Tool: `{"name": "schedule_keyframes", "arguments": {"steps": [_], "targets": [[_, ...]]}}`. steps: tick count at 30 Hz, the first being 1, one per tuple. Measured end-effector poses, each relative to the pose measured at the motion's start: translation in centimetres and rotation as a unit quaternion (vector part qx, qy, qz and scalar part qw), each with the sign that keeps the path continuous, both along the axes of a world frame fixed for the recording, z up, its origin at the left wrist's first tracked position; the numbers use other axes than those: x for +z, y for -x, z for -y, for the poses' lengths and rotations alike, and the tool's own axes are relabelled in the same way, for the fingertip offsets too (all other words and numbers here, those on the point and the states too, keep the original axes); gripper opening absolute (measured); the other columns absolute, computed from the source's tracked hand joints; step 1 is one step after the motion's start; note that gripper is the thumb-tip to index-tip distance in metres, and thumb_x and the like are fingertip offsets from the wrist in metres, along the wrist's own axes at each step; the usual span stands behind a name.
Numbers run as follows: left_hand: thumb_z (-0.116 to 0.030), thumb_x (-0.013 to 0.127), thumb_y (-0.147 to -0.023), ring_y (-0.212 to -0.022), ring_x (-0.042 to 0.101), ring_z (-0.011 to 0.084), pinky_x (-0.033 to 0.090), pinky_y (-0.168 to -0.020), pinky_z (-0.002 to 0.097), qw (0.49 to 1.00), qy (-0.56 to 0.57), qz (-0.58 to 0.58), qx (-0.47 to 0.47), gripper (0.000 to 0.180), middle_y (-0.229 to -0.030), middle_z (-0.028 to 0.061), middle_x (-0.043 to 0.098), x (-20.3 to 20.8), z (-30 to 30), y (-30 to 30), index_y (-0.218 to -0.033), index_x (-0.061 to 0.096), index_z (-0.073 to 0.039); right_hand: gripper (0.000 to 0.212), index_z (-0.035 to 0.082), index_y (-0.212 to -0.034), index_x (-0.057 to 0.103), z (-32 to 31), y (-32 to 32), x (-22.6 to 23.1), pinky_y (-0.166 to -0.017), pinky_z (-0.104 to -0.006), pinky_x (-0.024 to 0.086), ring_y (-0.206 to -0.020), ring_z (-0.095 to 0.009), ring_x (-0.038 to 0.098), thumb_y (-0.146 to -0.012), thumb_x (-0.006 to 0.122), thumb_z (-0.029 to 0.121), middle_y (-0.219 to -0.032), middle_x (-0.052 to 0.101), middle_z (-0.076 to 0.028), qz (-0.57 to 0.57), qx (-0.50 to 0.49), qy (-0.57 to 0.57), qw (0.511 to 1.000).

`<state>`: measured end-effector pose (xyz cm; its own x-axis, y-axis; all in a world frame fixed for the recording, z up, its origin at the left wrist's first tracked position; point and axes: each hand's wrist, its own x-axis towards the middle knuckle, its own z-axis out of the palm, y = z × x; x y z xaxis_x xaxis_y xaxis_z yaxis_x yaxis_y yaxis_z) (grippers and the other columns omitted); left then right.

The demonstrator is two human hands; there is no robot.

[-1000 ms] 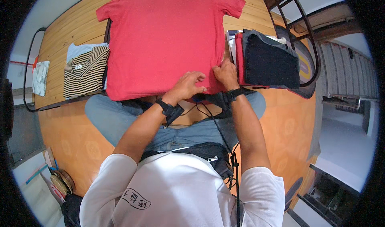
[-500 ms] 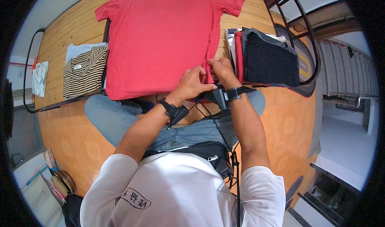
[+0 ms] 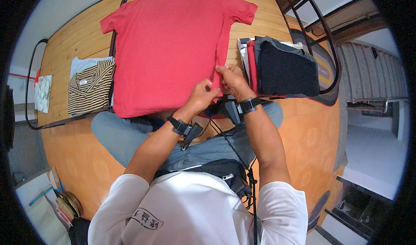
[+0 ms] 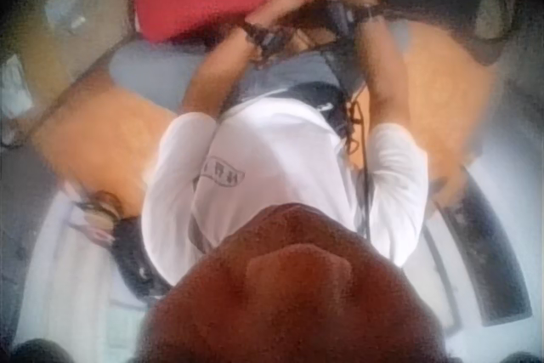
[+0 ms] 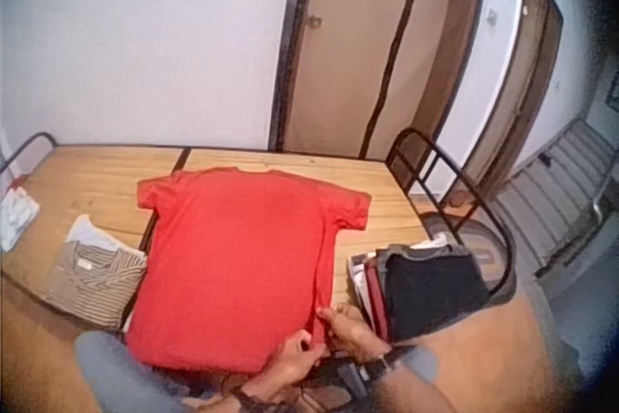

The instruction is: The recorder folds a series of t-shirts and small black garments on a wooden bed surface.

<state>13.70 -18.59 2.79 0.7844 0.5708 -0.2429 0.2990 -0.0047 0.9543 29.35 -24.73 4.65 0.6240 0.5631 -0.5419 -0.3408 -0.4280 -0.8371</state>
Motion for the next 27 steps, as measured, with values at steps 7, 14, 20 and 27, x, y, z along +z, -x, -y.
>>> {"name": "schedule_keyframes", "arguments": {"steps": [7,14,20,27], "targets": [[-0.021,0.063,-0.093,-0.065,0.05,0.0106,0.042,-0.057,0.0333,1.0,0.01,-0.006,-0.003,0.025,-0.068,0.0022,0.053,1.3,-1.2,1.1,-0.079,0.055,-0.002,0.026,0.014,-0.072,0.055,-1.7,0.7,1.1,-0.041,-0.0287,0.033,-0.047,-0.008,0.046,-0.087,0.074,0.02,-0.058,0.052,0.003,0.045,0.037,-0.004,0.998],[-0.016,0.052,-0.098,-0.075,0.051,0.0075,0.043,-0.062,0.0279,0.995,0.078,0.058,-0.002,0.015,-0.08,-0.0021,0.055,-3.5,-1.8,0.9,-0.087,0.057,-0.007,0.026,0.01,-0.078,0.061,-3.3,0.1,3.1,-0.039,-0.031,0.034,-0.044,-0.012,0.047,-0.087,0.077,0.029,-0.057,0.052,0.001,0.002,0.076,0.037,0.996],[-0.015,0.043,-0.101,-0.079,0.059,0.0106,0.05,-0.07,0.0284,0.934,0.331,0.131,0.028,0.02,-0.091,0.0006,0.062,-0.1,-2.1,1.2,-0.099,0.061,-0.006,0.028,0.017,-0.081,0.06,-1.8,0.4,2.2,-0.05,-0.0252,0.04,-0.054,-0.01,0.049,-0.091,0.075,0.038,-0.067,0.052,0.005,-0.049,0.022,-0.009,0.999],[-0.019,0.041,-0.103,-0.085,0.062,0.015,0.053,-0.077,0.0324,0.946,0.307,0.106,-0.01,0.03,-0.098,0.0048,0.066,0.6,-2.7,1.9,-0.112,0.064,-0.002,0.025,0.013,-0.091,0.066,0.3,1.9,2.4,-0.059,-0.0306,0.047,-0.064,-0.013,0.056,-0.091,0.075,0.037,-0.075,0.06,0.002,-0.099,0.106,-0.005,0.989]]}}
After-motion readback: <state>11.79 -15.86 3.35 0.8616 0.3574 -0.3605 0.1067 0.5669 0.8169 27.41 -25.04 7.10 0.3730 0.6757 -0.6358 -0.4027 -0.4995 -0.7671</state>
